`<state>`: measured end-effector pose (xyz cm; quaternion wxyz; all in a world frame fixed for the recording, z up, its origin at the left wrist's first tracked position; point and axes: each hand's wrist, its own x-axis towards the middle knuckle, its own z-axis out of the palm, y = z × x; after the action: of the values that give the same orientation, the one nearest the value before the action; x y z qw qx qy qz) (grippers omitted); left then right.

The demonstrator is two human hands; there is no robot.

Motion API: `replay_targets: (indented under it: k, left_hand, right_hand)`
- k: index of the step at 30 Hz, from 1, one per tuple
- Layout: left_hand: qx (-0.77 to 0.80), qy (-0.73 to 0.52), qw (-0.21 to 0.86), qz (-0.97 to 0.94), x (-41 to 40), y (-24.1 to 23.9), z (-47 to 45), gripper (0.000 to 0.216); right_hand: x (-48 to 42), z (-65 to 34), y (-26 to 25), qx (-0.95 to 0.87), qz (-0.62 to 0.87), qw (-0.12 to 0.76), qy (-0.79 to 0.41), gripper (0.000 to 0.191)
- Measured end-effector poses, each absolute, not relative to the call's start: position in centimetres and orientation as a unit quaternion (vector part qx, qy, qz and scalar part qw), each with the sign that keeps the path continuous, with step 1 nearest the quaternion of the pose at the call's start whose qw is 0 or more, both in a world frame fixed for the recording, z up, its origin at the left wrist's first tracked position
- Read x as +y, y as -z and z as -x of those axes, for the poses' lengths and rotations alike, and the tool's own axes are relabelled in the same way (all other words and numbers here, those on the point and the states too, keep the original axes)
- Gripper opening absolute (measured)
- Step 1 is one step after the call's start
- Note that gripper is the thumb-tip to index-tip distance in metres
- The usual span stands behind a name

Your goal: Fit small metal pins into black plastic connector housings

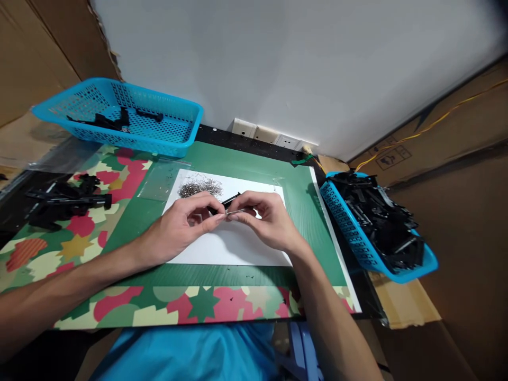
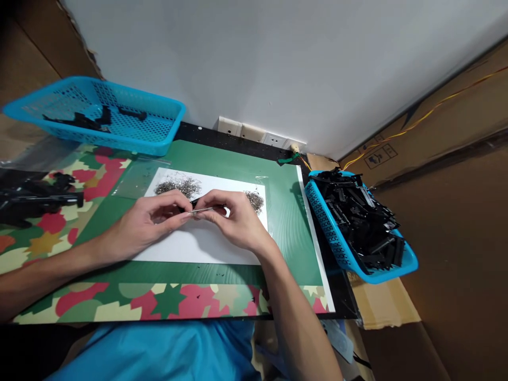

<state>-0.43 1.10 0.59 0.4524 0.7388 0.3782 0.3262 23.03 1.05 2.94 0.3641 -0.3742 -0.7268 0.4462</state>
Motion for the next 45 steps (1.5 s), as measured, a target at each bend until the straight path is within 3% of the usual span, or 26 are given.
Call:
replay_targets:
  k: [5,13,21,33,45]
  left_hand:
    - [0.394,-0.334,0.448,-0.73,1.0,-0.6,0.4,0.026]
    - [0.404,-0.375,0.429,-0.716,1.5,0.2,0.6,0.021]
    - [0.424,-0.377,0.368,-0.737,1.6,0.8,0.7,0.02]
    - [0.389,-0.337,0.19,-0.836,0.3,0.0,1.1,0.021]
    - [0.379,-0.355,0.383,-0.764,0.7,0.2,1.0,0.028]
  right_hand:
    - [0.8,-23.0,-3.1,-0.759,0.386,0.349,-0.391,0.009]
    - [0.5,-21.8,-1.9,-0.799,0.418,0.384,-0.198,0.005]
    - [0.0,-20.8,-1.3,-0.795,0.426,0.379,-0.207,0.012]
    - [0.1,-20.9,-1.0,-0.818,0.408,0.362,-0.184,0.015]
    - [-0.2,-21.1,-1.6,-0.879,0.383,0.256,0.123,0.021]
